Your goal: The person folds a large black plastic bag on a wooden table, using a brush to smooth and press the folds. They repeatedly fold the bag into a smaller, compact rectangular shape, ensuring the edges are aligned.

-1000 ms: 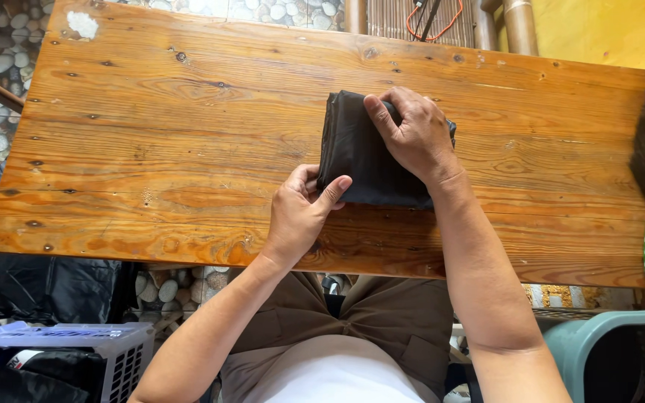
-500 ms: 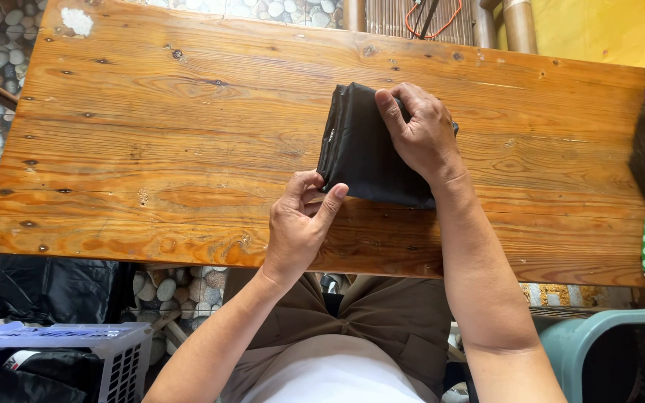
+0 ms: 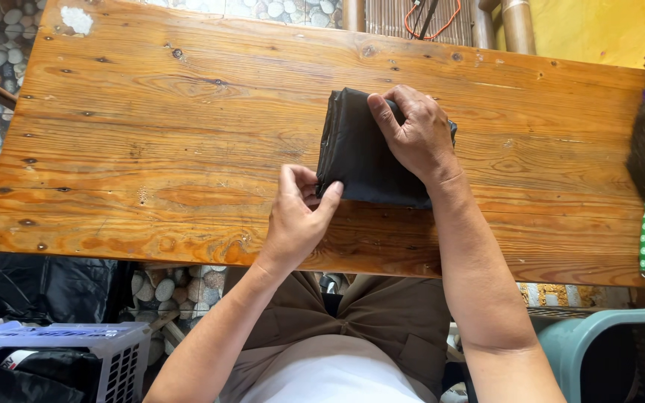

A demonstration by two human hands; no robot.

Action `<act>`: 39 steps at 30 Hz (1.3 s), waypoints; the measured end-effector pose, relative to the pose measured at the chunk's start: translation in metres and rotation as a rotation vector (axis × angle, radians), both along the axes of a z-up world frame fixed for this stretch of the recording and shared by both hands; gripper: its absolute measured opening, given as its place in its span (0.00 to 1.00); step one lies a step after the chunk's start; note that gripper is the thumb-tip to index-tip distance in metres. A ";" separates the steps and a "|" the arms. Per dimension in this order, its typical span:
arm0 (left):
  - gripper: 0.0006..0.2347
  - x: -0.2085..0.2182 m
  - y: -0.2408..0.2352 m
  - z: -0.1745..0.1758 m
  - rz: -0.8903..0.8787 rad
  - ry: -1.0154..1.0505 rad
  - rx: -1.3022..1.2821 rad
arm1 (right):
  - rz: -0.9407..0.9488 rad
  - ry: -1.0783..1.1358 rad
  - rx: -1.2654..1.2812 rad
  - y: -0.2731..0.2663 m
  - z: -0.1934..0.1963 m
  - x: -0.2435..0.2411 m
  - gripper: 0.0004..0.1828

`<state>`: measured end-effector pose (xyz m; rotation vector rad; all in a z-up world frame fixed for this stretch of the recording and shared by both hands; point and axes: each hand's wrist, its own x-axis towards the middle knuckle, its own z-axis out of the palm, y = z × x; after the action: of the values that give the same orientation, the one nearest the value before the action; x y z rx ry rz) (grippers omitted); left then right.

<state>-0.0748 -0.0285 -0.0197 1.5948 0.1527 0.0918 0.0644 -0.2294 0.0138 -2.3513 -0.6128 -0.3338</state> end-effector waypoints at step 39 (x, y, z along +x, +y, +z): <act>0.21 0.111 -0.007 0.002 0.110 0.162 -0.009 | -0.028 -0.330 -0.082 0.012 0.010 -0.009 0.16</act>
<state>0.0365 -0.0355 -0.0174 1.5840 0.3666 0.0470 0.0553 -0.2175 0.0243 -2.4034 -0.7596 -0.7316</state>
